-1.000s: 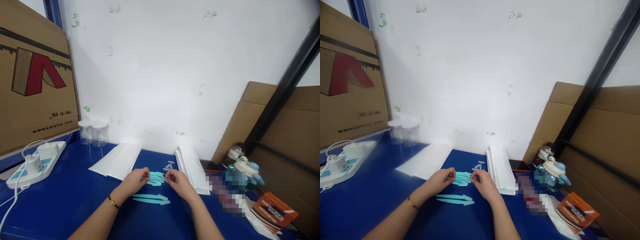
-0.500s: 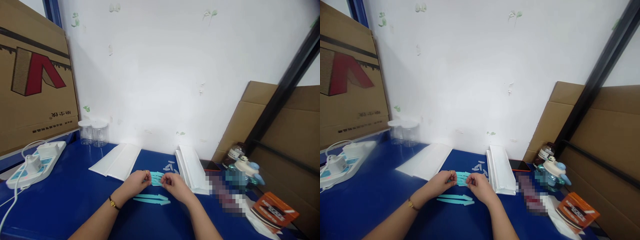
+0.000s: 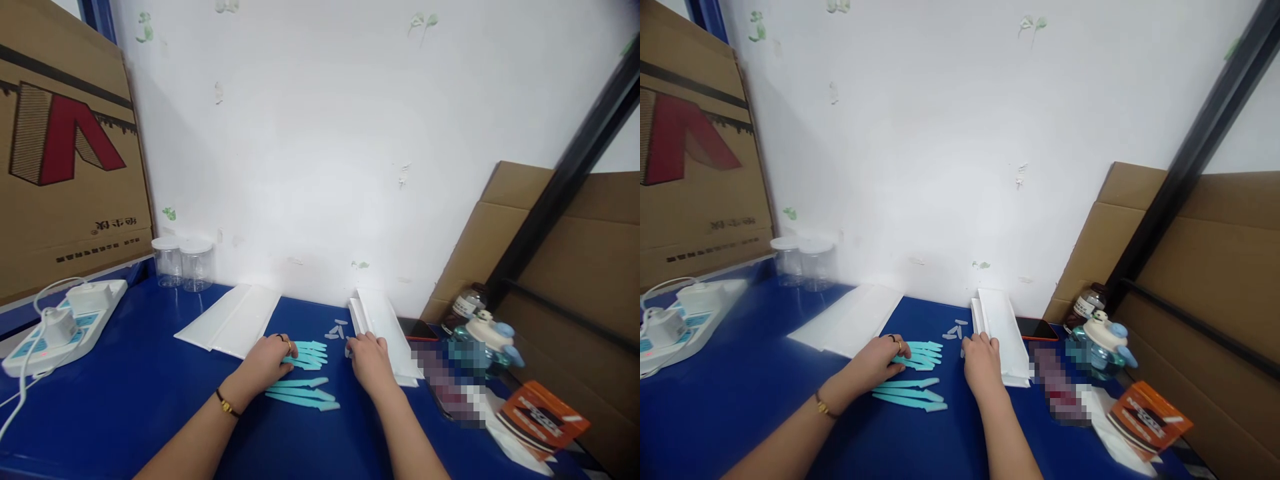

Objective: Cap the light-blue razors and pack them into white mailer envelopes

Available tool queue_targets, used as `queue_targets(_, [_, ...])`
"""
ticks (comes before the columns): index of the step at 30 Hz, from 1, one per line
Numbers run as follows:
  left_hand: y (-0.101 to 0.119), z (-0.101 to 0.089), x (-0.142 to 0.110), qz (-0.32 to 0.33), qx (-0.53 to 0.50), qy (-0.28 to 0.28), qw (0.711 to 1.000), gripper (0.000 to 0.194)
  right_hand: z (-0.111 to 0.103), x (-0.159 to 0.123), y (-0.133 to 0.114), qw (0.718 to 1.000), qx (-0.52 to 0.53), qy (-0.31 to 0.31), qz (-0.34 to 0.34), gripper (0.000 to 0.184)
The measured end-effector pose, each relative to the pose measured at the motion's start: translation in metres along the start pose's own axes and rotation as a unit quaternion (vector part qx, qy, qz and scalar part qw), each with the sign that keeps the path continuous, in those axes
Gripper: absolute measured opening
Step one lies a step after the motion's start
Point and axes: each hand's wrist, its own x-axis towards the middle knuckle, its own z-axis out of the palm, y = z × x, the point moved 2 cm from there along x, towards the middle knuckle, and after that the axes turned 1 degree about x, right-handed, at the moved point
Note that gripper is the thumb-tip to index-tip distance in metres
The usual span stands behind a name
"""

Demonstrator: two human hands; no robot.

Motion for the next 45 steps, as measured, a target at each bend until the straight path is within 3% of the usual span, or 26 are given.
queue_targets(9, [0.002, -0.001, 0.001, 0.029, 0.034, -0.022, 0.999, 0.01, 0.007, 0.001, -0.01, 1.0, -0.006, -0.019, -0.01, 0.017])
queue_targets(12, [0.003, -0.002, 0.0, 0.042, 0.06, -0.015, 0.997, 0.018, 0.004, -0.001, -0.013, 0.992, 0.121, -0.029, -0.02, 0.017])
queue_targets(15, [0.006, -0.005, -0.001, 0.056, 0.061, 0.002, 0.997, 0.018, 0.001, -0.003, -0.015, 0.953, 0.295, -0.047, -0.057, 0.017])
queue_targets(17, [0.008, -0.008, -0.001, 0.058, 0.052, 0.008, 0.997, 0.018, -0.001, -0.003, -0.017, 0.933, 0.349, -0.041, -0.083, 0.017])
queue_targets(31, [0.009, -0.009, -0.001, 0.049, 0.032, 0.003, 0.998, 0.018, -0.001, -0.004, -0.023, 0.929, 0.352, -0.052, -0.104, 0.019])
queue_targets(40, [0.017, -0.005, -0.004, 0.073, -0.024, -0.006, 0.997, 0.018, -0.004, -0.009, -0.037, 0.908, 0.39, -0.092, -0.124, 0.023])
queue_targets(42, [0.017, -0.005, -0.006, 0.071, -0.045, -0.031, 0.996, 0.018, -0.009, -0.006, -0.029, 0.909, 0.392, -0.061, -0.128, 0.023])
queue_targets(45, [0.017, -0.006, -0.007, 0.067, -0.065, -0.063, 0.994, 0.015, -0.015, 0.0, -0.009, 0.933, 0.345, 0.047, -0.091, 0.026])
